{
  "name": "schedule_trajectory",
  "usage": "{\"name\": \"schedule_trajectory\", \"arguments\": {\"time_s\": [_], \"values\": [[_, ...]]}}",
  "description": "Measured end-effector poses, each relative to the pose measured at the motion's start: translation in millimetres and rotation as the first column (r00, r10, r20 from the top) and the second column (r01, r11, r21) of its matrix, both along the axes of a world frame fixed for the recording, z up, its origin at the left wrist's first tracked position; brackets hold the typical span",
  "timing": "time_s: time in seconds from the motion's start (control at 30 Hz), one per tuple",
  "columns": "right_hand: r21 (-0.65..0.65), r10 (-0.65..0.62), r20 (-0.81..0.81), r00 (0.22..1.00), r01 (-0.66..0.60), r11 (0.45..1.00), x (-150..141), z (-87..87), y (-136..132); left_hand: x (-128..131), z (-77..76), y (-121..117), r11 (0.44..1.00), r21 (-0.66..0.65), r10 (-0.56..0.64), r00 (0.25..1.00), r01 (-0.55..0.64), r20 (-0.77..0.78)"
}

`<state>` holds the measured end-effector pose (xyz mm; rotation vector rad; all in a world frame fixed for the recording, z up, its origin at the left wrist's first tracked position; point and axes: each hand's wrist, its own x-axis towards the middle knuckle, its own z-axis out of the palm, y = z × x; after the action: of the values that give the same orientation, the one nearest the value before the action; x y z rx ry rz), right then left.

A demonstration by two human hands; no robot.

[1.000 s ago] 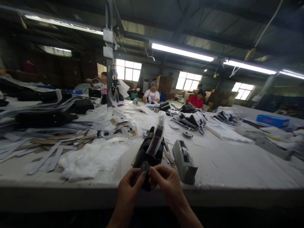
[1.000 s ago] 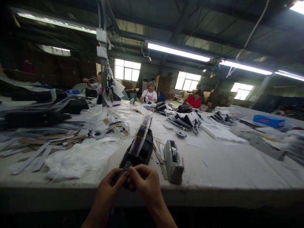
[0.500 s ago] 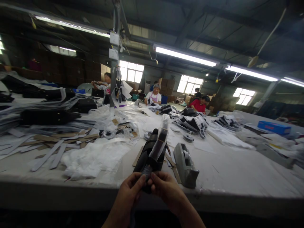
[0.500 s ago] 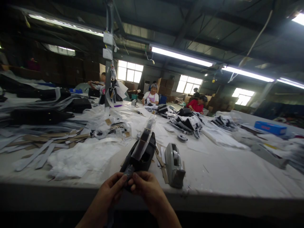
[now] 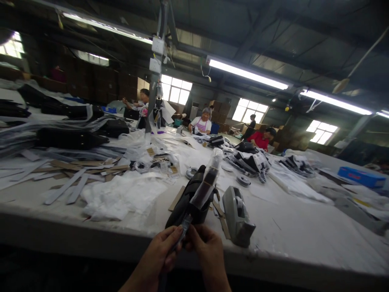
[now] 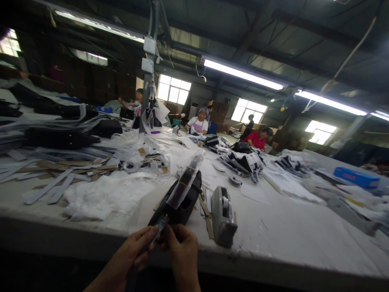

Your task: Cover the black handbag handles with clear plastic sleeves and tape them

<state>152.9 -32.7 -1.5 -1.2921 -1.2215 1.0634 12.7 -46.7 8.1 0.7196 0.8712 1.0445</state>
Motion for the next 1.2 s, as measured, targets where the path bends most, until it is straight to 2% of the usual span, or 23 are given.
{"name": "schedule_trajectory", "arguments": {"time_s": [0.13,0.23,0.47,0.57,0.67,0.73,0.77,0.83,0.9,0.97,1.0,1.07,1.13,1.2], "values": [[0.035,-0.102,0.075,0.992,0.1,0.994,-14,-2.3,-3,1,0.0,-1,1.0,-0.006,0.016,1.0,-0.016,-0.014],[0.055,-0.135,0.151,0.979,0.128,0.99,-17,-2.7,-3,-1,0.2,2,1.0,-0.011,-0.007,1.0,0.007,-0.026],[0.057,-0.084,0.393,0.916,0.066,0.996,-12,4.8,3,-1,3.6,0,0.999,-0.003,-0.04,0.999,0.04,-0.009],[0.023,-0.033,0.424,0.905,0.026,0.999,-10,12.3,6,1,2.1,-2,0.998,-0.006,-0.058,0.998,0.057,-0.031],[0.037,0.011,0.399,0.917,-0.028,0.999,-5,13.7,4,2,0.4,-3,0.999,0.026,-0.021,1.0,0.021,-0.02],[0.051,0.054,0.306,0.951,-0.073,0.996,-1,9.7,1,2,0.0,-3,0.999,0.047,0.002,1.0,-0.001,-0.009],[0.032,0.084,0.206,0.975,-0.093,0.995,0,6.8,-2,1,0.0,-3,0.999,0.048,0.006,1.0,-0.006,-0.003],[-0.06,0.143,-0.105,0.984,-0.15,0.987,1,1.5,-7,1,0.3,-4,0.999,0.034,0.001,1.0,-0.002,0.019],[-0.148,0.178,-0.45,0.875,-0.269,0.952,-1,0.3,-11,2,1.2,-5,1.0,0.012,-0.011,0.999,0.011,0.052],[-0.17,0.207,-0.67,0.713,-0.419,0.892,-7,5.2,-12,4,2.3,-6,1.0,0.001,-0.022,0.996,0.022,0.085],[-0.169,0.219,-0.727,0.651,-0.478,0.862,-11,9.6,-12,5,2.6,-6,1.0,0.001,-0.029,0.995,0.029,0.093],[-0.176,0.212,-0.783,0.585,-0.534,0.827,-18,19.1,-8,7,1.6,-6,0.999,0.02,-0.036,0.996,0.034,0.084],[-0.187,0.189,-0.801,0.568,-0.537,0.823,-25,24.8,-5,8,-2.6,-4,0.998,0.053,-0.029,0.999,0.026,0.04],[-0.178,0.211,-0.783,0.586,-0.535,0.826,-28,22.9,-3,9,-10.0,-1,0.996,0.092,-0.009,1.0,0.008,0.01]]}}
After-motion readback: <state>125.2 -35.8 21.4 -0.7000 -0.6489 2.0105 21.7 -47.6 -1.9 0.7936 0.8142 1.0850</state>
